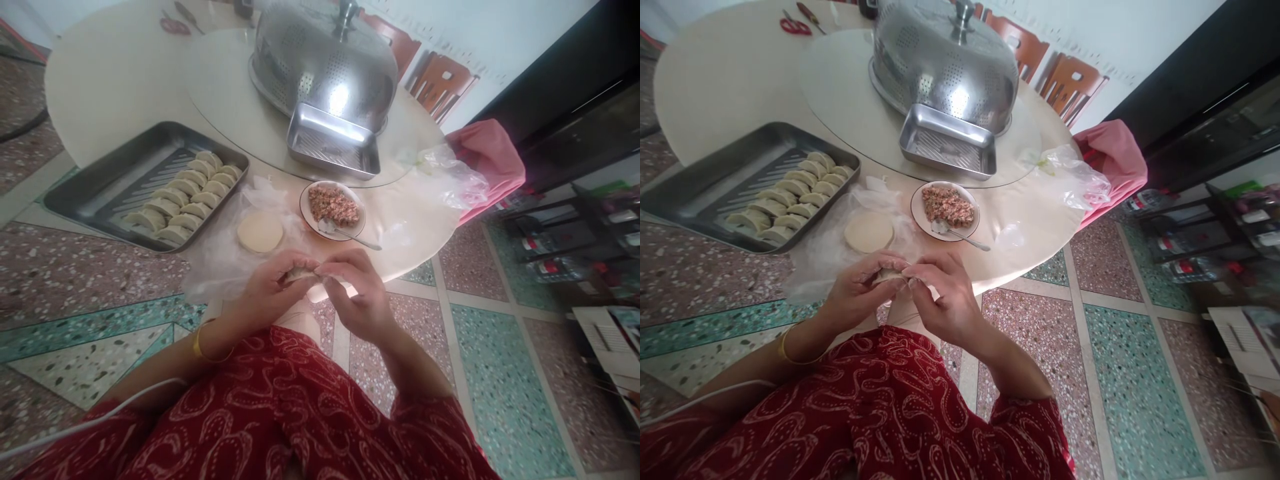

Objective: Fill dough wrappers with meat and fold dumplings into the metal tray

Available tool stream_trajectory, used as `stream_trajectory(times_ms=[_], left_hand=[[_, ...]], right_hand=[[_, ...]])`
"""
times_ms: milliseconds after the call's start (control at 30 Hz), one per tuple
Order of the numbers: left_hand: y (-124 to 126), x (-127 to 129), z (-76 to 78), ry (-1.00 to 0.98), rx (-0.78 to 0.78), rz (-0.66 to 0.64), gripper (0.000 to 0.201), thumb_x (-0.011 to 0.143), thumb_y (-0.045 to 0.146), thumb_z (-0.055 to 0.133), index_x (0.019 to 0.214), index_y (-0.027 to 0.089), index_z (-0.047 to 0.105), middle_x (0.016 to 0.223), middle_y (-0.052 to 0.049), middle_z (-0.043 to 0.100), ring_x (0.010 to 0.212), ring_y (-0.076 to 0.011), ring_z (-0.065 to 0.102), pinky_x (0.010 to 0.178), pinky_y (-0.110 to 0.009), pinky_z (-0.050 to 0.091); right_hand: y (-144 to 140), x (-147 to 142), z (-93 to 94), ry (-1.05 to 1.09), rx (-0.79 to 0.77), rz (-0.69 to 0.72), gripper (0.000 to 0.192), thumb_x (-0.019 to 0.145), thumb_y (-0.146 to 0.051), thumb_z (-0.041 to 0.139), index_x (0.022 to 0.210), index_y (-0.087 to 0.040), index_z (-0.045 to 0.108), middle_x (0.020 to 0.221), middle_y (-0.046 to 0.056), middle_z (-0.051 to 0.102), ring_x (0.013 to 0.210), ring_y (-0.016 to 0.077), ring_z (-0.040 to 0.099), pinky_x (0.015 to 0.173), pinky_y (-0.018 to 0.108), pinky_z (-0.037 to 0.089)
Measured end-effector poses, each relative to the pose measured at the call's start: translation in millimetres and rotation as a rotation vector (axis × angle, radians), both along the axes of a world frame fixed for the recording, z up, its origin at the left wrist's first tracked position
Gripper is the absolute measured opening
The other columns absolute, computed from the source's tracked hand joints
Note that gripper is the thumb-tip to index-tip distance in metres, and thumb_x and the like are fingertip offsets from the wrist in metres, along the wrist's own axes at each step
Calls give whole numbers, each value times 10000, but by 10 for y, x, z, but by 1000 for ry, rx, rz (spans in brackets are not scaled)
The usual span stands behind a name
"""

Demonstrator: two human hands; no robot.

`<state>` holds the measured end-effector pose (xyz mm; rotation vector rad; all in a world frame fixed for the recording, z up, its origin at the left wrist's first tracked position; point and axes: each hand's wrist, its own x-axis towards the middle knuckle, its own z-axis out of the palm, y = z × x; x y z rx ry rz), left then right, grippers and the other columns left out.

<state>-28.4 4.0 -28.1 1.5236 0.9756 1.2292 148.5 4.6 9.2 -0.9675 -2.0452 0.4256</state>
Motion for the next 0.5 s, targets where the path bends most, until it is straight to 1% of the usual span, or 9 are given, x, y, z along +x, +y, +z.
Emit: stream_trajectory(times_ms=[100,167,267,333,500], left_hand=[[-11,0,-1,-42,-19,16,132,832,275,650,933,191,667,943,-46,675,767,-140,625,612,-242,517],[-14,2,-6,-49,-24,12,121,830,268,645,919,188,662,947,-49,669,758,-137,618,596,-238,516],[-15,9,-15,-39,-20,11,108,826,252,637,910,187,656,946,-47,664,764,-136,615,598,-233,518],[-14,15,-19,-28,-14,16,106,820,239,632,910,187,652,942,-46,663,785,-140,622,614,-235,524],[1,34,-3,18,26,31,85,794,209,627,874,190,645,908,-38,681,856,-157,645,728,-262,543]], right_hand=[[-24,24,-65,9,52,-94,174,847,-150,619,1004,-217,653,963,52,643,920,198,591,764,385,555],[-42,29,-103,2,52,-147,162,826,-183,646,984,-214,650,953,57,637,924,211,589,767,402,558],[-62,8,-138,7,19,-158,111,817,-212,655,929,-209,653,912,54,633,885,209,598,748,398,564],[-69,-14,-151,13,24,-155,90,815,-206,656,905,-202,653,887,53,633,857,202,599,734,384,561],[-70,-43,-190,13,73,-179,57,817,-174,648,871,-195,647,843,48,631,833,196,592,723,372,549]])
